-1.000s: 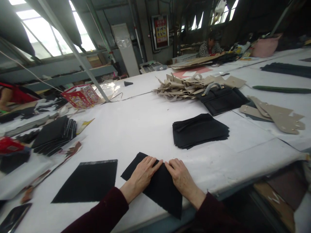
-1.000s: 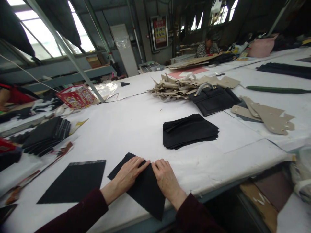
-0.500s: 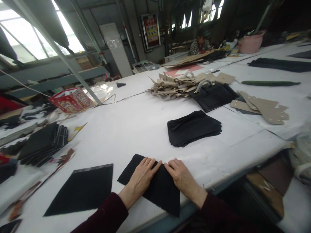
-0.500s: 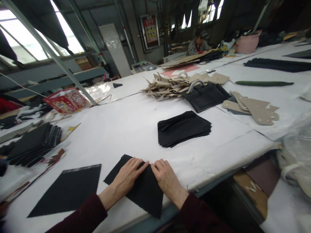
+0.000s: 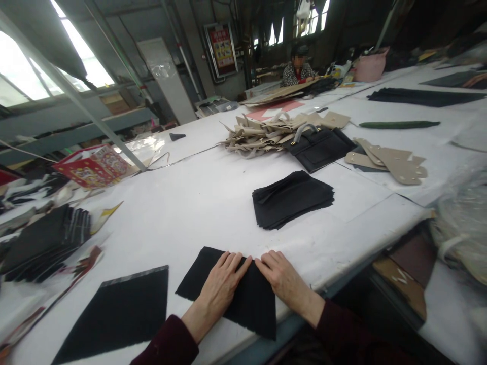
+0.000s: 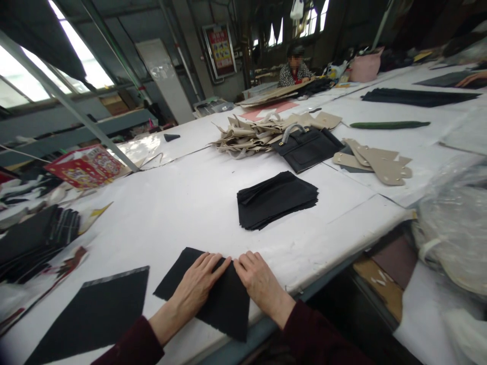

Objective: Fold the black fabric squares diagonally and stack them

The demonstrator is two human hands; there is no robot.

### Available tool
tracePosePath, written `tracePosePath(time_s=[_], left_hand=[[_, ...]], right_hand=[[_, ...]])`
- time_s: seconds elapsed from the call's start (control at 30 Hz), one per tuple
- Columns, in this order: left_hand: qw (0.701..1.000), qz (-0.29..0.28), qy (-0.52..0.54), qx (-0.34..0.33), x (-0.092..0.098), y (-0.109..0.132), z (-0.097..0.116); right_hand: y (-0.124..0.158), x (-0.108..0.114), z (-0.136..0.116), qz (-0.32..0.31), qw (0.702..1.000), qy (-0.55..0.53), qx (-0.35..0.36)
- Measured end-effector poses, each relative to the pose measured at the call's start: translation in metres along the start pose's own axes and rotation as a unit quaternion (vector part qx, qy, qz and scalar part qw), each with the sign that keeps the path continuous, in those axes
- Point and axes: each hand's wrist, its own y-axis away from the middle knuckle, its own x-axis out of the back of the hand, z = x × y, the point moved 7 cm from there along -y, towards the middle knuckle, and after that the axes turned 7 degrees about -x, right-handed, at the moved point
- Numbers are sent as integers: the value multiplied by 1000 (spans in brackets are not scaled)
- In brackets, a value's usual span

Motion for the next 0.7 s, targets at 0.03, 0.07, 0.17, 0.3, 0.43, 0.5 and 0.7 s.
tracePosePath(time_s=[0.03,0.07,0.17,0.3,0.43,0.5,0.7], left_hand=[[1000,3,7,-5,0,-1,1],[1000,5,14,-8,0,-1,2],[1000,4,23,-7,0,-3,4],[1000,-7,10,-1,1,-6,9],[1000,-17,-8,1,0,-9,12],[1000,-15,-12,1,-1,-9,12],[1000,1,22,-17,-6,-9,15]], right_hand=[[0,1,0,3,1000,4,2],[1,2,0,5,1000,8,4],[3,3,1,0,1000,18,9],[6,3,2,-12,1000,25,12],[8,4,4,-9,999,28,12],[10,4,5,-8,1000,27,13],[14,6,7,-7,999,36,7]])
